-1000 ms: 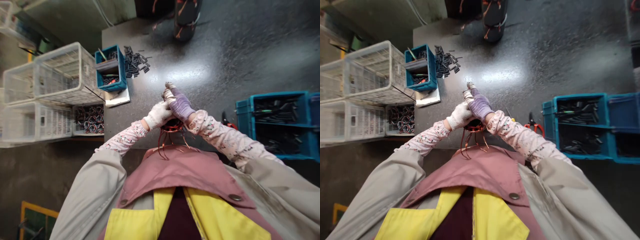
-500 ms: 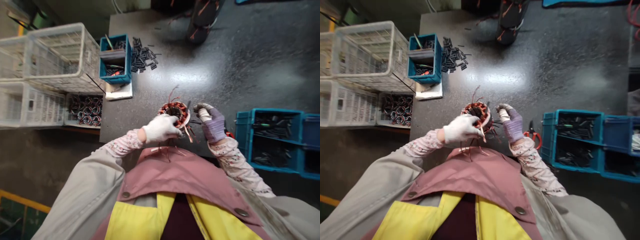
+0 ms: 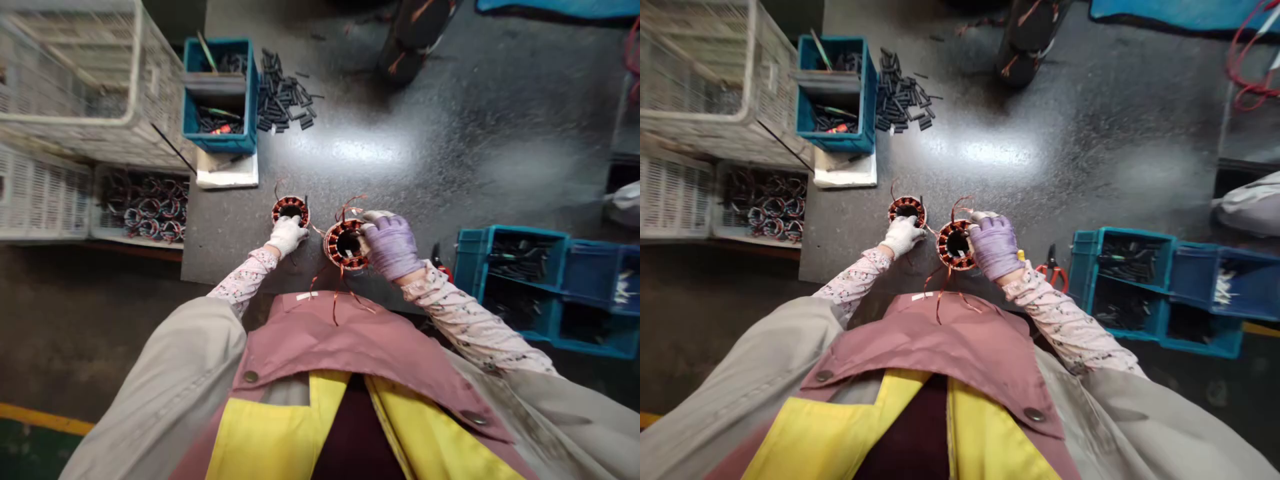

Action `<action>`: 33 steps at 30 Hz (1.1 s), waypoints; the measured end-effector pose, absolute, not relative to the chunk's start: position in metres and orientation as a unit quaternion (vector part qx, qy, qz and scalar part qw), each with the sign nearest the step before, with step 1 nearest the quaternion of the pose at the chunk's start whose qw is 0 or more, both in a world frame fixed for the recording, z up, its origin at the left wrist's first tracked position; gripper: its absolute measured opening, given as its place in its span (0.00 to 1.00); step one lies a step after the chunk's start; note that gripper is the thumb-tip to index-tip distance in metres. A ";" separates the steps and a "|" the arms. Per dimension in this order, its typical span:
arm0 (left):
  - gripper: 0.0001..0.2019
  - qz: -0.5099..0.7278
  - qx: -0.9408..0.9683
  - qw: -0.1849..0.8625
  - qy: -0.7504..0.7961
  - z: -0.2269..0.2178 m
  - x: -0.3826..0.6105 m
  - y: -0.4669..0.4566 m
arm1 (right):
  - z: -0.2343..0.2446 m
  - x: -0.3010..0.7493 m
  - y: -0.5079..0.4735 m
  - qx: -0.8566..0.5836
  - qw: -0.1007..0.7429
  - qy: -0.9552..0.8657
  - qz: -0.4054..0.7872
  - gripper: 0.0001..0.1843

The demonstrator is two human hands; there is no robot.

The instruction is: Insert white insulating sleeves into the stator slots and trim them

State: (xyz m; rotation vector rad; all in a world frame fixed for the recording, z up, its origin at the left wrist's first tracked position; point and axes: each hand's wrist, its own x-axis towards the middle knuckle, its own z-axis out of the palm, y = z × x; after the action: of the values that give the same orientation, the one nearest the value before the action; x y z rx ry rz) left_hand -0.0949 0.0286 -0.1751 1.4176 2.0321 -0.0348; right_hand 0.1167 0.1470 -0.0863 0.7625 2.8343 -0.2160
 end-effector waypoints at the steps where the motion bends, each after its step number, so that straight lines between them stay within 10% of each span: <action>1: 0.13 -0.008 0.540 0.323 0.777 -0.174 -0.092 0.025 | -0.089 0.120 0.145 0.261 0.090 0.959 -0.070 0.15; 9: 0.15 0.150 0.613 0.164 0.758 -0.103 -0.062 0.025 | -0.089 0.119 0.136 0.330 0.101 0.933 -0.105 0.16; 25: 0.27 -0.018 0.713 0.155 0.684 -0.087 -0.004 0.069 | -0.111 0.147 0.158 0.317 0.002 0.911 -0.263 0.16; 33: 0.18 -0.096 0.776 0.084 0.618 -0.080 0.006 0.085 | -0.121 0.152 0.156 0.274 -0.022 0.924 -0.267 0.19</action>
State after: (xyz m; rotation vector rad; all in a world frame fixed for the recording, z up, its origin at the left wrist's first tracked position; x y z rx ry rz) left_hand 0.0062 0.0848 -0.0799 2.3154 1.8426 -0.2858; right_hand 0.1518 0.1557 -0.1210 0.8745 2.9428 -0.8498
